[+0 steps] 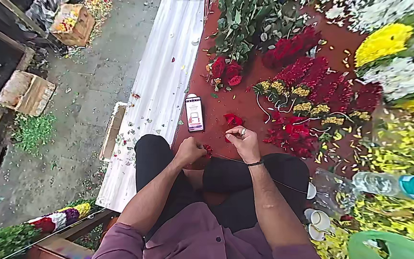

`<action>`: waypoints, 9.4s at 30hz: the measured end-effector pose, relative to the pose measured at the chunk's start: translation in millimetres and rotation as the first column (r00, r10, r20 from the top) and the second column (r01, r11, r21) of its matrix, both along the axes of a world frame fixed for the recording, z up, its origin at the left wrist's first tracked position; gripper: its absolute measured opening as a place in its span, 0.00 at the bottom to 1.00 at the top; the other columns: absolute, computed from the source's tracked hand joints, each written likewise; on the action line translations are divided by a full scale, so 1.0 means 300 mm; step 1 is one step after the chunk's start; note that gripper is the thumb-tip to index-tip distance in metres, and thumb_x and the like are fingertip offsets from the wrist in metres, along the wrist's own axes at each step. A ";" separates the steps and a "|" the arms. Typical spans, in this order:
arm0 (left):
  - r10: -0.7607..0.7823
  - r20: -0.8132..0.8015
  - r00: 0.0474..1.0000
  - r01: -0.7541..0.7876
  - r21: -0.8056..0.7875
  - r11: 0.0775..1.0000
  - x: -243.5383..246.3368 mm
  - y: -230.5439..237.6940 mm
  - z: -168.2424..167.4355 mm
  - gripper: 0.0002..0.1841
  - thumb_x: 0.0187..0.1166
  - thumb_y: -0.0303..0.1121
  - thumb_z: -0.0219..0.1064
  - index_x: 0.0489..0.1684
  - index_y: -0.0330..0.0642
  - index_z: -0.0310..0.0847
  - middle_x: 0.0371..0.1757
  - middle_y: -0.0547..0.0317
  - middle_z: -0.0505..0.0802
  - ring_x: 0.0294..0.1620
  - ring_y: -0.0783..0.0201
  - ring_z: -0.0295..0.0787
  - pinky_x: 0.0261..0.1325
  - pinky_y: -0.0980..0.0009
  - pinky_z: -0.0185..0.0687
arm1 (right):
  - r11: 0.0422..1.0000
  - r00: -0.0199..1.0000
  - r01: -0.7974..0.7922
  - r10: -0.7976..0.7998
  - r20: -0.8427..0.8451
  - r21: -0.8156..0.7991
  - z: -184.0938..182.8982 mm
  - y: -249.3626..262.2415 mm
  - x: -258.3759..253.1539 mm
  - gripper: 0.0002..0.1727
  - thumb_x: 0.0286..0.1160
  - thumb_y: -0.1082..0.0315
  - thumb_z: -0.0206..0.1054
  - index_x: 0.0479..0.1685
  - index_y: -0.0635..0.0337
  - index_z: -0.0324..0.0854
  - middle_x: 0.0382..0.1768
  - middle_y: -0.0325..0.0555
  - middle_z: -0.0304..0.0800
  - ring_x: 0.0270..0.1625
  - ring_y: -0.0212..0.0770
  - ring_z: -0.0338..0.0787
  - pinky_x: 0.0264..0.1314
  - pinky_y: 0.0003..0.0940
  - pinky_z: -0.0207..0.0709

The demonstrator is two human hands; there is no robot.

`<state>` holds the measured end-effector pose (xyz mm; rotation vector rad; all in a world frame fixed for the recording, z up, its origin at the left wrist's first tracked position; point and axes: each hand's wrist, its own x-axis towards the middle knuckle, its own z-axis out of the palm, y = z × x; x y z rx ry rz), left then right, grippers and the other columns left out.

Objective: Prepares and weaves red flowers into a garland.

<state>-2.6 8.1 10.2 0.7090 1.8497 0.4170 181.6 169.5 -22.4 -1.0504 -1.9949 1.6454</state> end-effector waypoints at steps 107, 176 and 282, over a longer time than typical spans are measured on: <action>-0.078 0.014 0.997 0.079 -0.170 0.982 -0.033 -0.011 0.031 0.14 0.65 0.41 0.77 0.41 0.42 0.92 0.40 0.49 0.94 0.43 0.51 0.91 0.51 0.43 0.85 | 0.873 0.853 -0.469 0.487 0.186 -0.137 -0.224 0.019 -0.387 0.29 0.75 0.83 0.57 0.78 0.57 0.78 0.73 0.52 0.85 0.56 0.49 0.91 0.59 0.51 0.84; -0.065 0.007 0.998 0.065 -0.147 0.987 -0.008 0.007 0.020 0.12 0.69 0.44 0.77 0.36 0.45 0.93 0.35 0.53 0.94 0.39 0.54 0.91 0.48 0.45 0.85 | 0.998 0.999 0.042 -0.041 -0.019 0.041 0.037 -0.019 -0.007 0.08 0.71 0.69 0.78 0.46 0.57 0.94 0.51 0.42 0.94 0.51 0.34 0.93 0.51 0.35 0.91; -0.009 0.023 1.000 0.010 -0.049 0.999 -0.010 0.004 0.022 0.12 0.69 0.43 0.76 0.30 0.44 0.91 0.30 0.56 0.92 0.35 0.57 0.90 0.44 0.48 0.85 | 0.851 0.974 0.218 -0.156 0.167 -0.478 0.097 0.031 0.005 0.10 0.72 0.74 0.74 0.50 0.63 0.90 0.32 0.48 0.93 0.23 0.35 0.86 0.23 0.29 0.81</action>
